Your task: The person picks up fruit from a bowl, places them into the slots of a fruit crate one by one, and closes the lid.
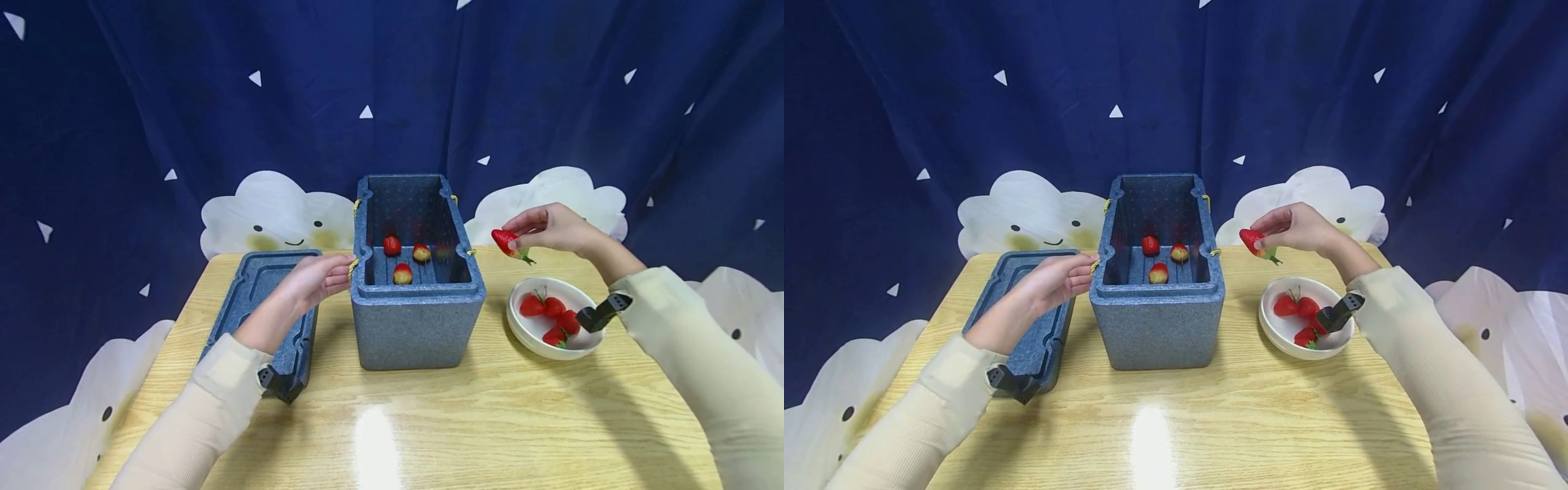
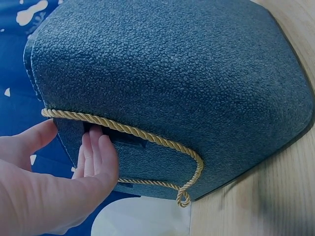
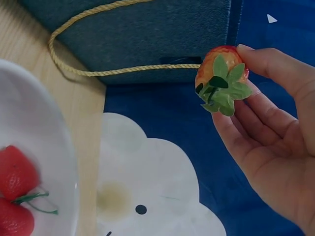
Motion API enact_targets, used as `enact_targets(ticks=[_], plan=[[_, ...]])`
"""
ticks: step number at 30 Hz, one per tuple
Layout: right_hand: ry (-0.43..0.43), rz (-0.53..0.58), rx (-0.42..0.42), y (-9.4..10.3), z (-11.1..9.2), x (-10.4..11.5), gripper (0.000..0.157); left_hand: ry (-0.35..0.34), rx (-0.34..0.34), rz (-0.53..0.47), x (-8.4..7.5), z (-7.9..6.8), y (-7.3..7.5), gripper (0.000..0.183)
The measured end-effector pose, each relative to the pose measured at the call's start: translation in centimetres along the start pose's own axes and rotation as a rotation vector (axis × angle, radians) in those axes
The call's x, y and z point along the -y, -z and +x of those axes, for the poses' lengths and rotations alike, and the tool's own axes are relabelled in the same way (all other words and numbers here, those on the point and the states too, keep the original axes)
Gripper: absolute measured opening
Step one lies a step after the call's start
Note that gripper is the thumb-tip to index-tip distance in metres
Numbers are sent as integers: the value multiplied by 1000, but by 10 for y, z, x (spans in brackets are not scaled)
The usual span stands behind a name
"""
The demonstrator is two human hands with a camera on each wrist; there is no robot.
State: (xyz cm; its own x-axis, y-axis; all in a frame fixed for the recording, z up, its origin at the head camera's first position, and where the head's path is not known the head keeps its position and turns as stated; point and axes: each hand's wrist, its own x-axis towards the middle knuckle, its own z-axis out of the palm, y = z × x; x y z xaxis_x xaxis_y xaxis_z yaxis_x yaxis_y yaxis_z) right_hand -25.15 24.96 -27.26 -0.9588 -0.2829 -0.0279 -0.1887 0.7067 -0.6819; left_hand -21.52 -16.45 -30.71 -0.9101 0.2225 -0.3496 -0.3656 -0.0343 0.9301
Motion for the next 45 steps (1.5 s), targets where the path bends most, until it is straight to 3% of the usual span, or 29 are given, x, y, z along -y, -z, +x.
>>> enact_targets(ticks=[14, 25, 45], plan=[[43, 96, -41, 4, 16, 16, 38, -8, 4, -4, 1, -1, 0, 30], [61, 204, -53, 0, 25, 32, 40, -33, 19, -24, 3, 0, 1, 16], [146, 427, 21, -13, 51, 62, 29, -20, 8, 0, 2, -3, 1, 36]])
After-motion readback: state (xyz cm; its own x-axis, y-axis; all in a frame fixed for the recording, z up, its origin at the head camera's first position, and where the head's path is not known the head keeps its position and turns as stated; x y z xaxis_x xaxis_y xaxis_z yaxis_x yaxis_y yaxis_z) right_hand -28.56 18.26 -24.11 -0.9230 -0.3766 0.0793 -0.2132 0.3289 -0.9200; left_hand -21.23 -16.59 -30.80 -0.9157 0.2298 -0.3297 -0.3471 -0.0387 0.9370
